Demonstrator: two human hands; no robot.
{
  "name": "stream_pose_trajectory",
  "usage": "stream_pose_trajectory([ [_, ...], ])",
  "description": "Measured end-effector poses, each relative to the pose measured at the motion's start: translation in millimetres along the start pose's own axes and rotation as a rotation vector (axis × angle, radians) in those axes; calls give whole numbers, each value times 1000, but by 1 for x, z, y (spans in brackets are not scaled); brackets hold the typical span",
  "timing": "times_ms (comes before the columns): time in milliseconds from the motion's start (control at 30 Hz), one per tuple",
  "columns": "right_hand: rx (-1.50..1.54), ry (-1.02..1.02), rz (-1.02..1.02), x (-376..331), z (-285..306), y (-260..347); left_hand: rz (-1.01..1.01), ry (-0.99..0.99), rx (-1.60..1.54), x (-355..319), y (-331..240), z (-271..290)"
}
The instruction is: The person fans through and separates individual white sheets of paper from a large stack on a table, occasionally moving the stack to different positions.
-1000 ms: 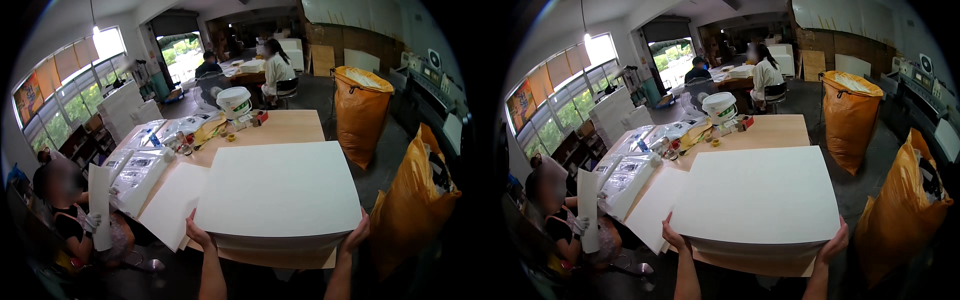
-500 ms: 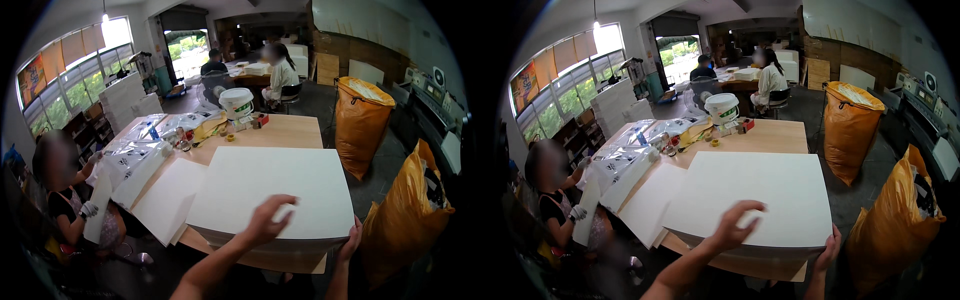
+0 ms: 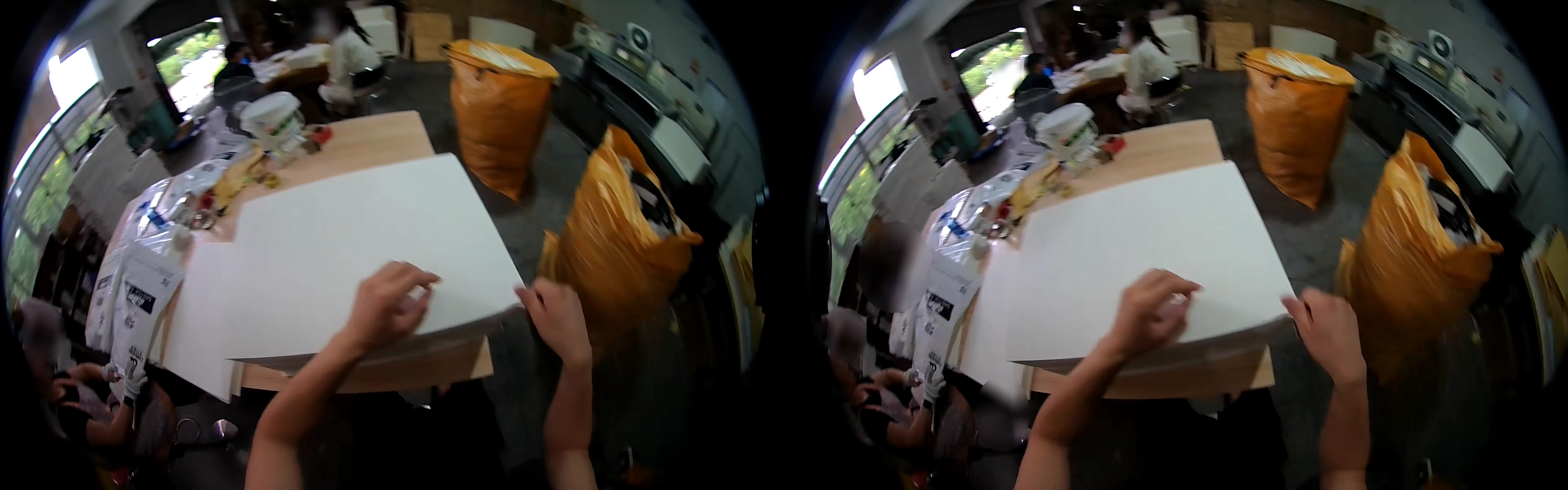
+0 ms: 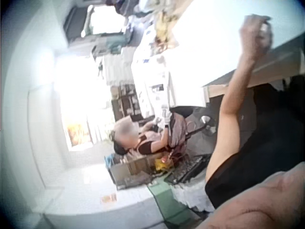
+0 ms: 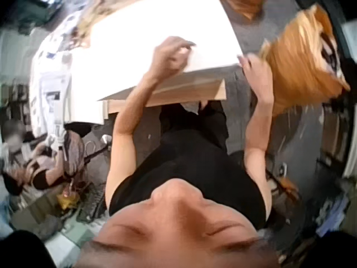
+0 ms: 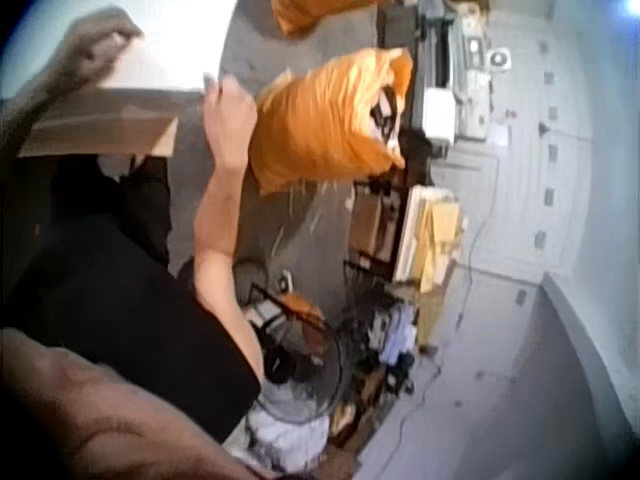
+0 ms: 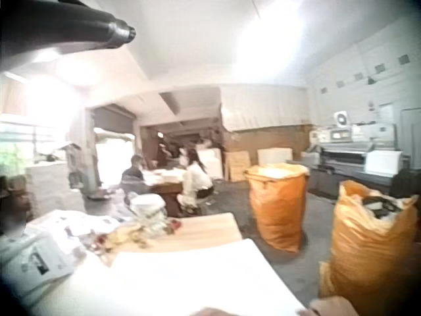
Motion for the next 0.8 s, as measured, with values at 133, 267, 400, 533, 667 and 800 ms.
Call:
stream_pose_trajectory([
  [133,203,-219,-25,15,23,46,183,85,-203,1,12,-10],
  [267,880,-269,-154,26,-22,17,180,137,-179,2,10,-13],
  [400,1470,-114,-301,34,-31,23,45,129,-157,5,1,-7],
  [533,1542,-103,-327,36,-33,24,4,165,-193,6,-9,-7],
  [667,1539,-90,-325,37,-31,25,60,200,-198,3,-1,-9],
  [800,1497,-86,-303,37,-29,23,69,208,-208,3,3,-9],
])
Point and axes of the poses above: each hand's wrist, its own x-axis towards the middle knuckle, its own z-axis out of the back of the hand, y = z × x, the point moved 9 cm from there along x, towards the middle knuckle, and after that the axes turned 3 degrees about z, right-handed, at the moved point
